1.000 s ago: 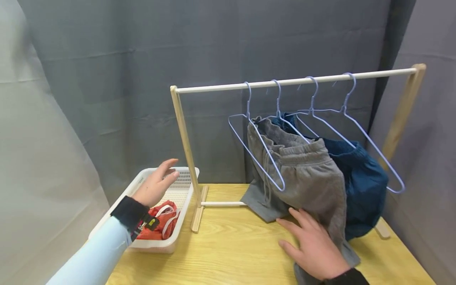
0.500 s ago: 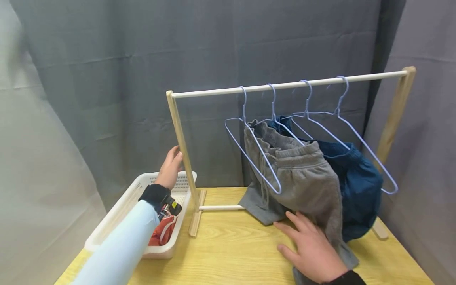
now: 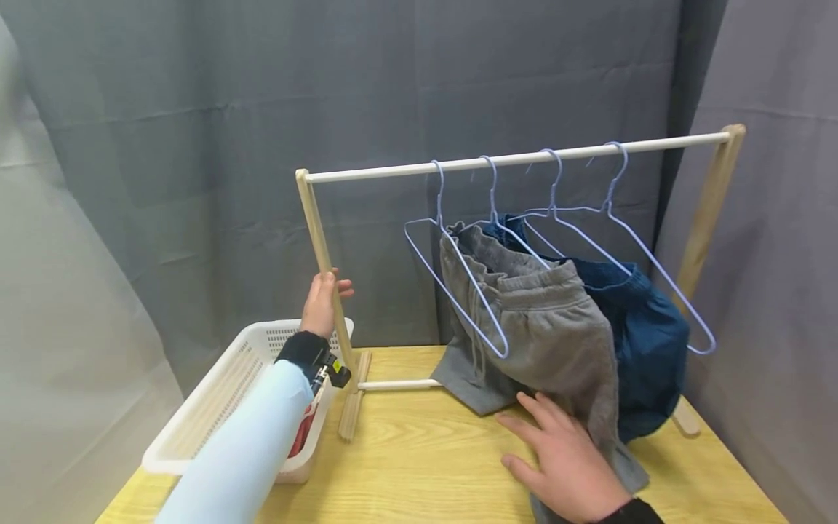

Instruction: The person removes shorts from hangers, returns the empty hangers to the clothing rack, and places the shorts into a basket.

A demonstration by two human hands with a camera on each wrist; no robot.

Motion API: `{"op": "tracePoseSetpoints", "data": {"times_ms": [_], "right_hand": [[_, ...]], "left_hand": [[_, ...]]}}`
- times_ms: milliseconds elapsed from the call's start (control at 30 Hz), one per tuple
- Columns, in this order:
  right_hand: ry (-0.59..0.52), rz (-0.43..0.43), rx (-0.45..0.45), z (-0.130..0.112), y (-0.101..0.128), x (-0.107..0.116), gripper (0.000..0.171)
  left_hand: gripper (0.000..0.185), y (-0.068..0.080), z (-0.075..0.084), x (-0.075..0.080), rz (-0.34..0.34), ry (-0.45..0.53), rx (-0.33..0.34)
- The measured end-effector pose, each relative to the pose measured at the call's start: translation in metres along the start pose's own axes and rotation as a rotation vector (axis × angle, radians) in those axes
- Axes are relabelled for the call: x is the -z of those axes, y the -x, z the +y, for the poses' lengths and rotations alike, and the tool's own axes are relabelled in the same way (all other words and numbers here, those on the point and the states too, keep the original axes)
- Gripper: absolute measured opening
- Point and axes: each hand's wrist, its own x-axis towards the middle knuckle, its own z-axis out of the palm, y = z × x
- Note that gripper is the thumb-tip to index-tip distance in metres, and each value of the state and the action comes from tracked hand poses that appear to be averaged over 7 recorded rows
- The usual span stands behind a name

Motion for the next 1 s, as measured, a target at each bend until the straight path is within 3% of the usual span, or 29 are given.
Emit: {"op": "tracePoseSetpoints", "data": {"times_ms": [333, 600, 900, 1000], "right_hand": [[-0.015, -0.003, 0.017, -0.002, -0.005, -0.001, 0.055], [-0.048, 0.017, 0.025, -0.004, -0.004, 0.005, 0.055], [-0.103, 0.001, -0.008, -0.010, -0.001, 0.017, 0.058], [-0.110, 0.050, 0.005, -0.014, 0.002, 0.025, 0.047]], "left_hand": [[0.043, -0.001, -0.010, -0.007, 0.102, -0.030, -0.027], [0.035, -0.003, -0.016, -0.007, 0.102, -0.039, -0.091], [0.041, -0.002, -0.015, -0.012, 0.134, -0.097, -0.079], [0.039, -0.001, -0.017, -0.011, 0.133, -0.101, -0.071]]}}
